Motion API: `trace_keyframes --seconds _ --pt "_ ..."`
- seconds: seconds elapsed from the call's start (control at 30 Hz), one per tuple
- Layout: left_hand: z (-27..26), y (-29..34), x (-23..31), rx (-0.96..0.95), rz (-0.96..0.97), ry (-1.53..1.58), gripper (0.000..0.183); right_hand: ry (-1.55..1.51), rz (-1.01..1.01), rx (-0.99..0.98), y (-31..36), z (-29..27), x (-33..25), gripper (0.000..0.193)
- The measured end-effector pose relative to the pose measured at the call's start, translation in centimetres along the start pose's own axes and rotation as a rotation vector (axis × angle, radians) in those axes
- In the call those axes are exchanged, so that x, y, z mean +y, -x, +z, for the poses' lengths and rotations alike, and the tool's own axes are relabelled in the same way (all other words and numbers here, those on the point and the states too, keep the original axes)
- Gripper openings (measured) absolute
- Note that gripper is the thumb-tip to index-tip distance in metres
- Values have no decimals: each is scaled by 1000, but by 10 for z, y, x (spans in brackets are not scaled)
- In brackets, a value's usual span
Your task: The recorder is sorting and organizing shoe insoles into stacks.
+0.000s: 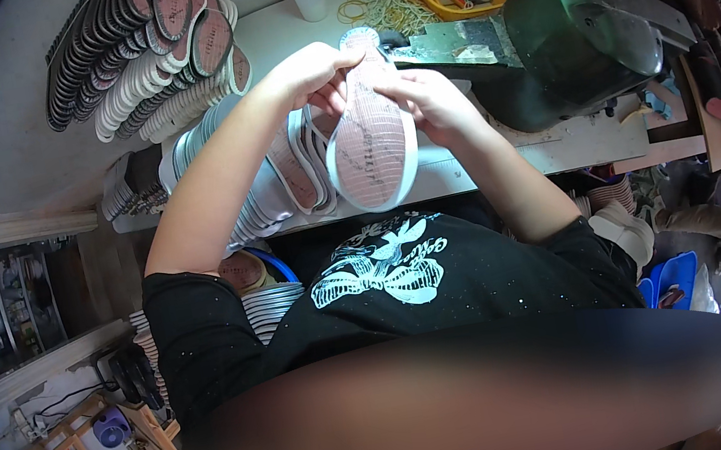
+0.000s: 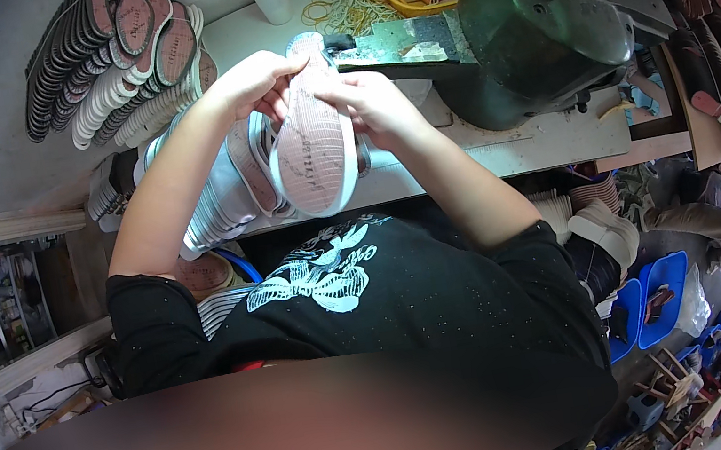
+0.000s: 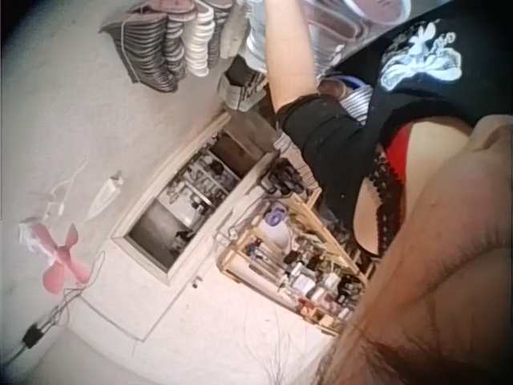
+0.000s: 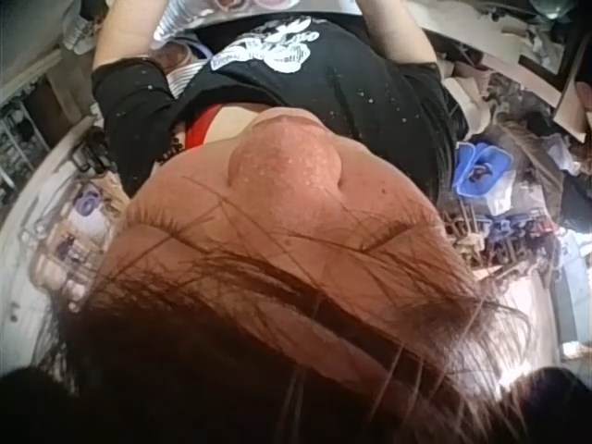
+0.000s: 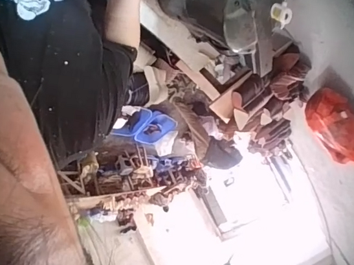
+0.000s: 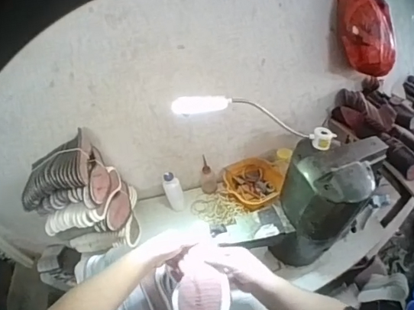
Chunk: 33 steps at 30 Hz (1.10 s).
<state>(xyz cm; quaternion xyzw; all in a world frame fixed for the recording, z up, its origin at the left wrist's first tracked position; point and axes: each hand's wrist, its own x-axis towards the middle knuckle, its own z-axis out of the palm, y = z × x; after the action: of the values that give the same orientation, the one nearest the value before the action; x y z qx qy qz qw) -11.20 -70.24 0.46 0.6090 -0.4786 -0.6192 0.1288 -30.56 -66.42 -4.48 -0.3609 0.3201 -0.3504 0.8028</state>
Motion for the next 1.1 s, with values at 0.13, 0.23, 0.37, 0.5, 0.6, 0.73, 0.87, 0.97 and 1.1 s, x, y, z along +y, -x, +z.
trace_keyframes --seconds 0.13,0.23,0.37,0.5,0.6,0.73,0.87,0.97,1.1 --pt "-3 -4 4 23 -17 -7 43 222 141 -58 42 5 4 27" --pt "-12 -18 5 24 25 -91 45 206 167 -74 48 8 21 26" --pt "-24 -32 10 138 89 -401 59 139 -47 101 33 2 27 20" --pt "-32 -44 2 358 200 -563 67 18 -102 136 13 -2 25 20" --pt "-23 -44 -5 596 313 -749 71 -31 -109 160 4 1 16 19" --pt "-21 -41 -17 357 280 -242 59 -11 -146 154 -17 -3 18 20" --pt "-13 -37 -31 -54 291 423 42 42 -209 168 -21 0 17 23" --pt "-8 -35 -34 -17 299 478 39 -151 -164 148 -13 14 28 27" --pt "-9 -31 -27 45 286 451 37 -43 -21 58 0 27 32 22"
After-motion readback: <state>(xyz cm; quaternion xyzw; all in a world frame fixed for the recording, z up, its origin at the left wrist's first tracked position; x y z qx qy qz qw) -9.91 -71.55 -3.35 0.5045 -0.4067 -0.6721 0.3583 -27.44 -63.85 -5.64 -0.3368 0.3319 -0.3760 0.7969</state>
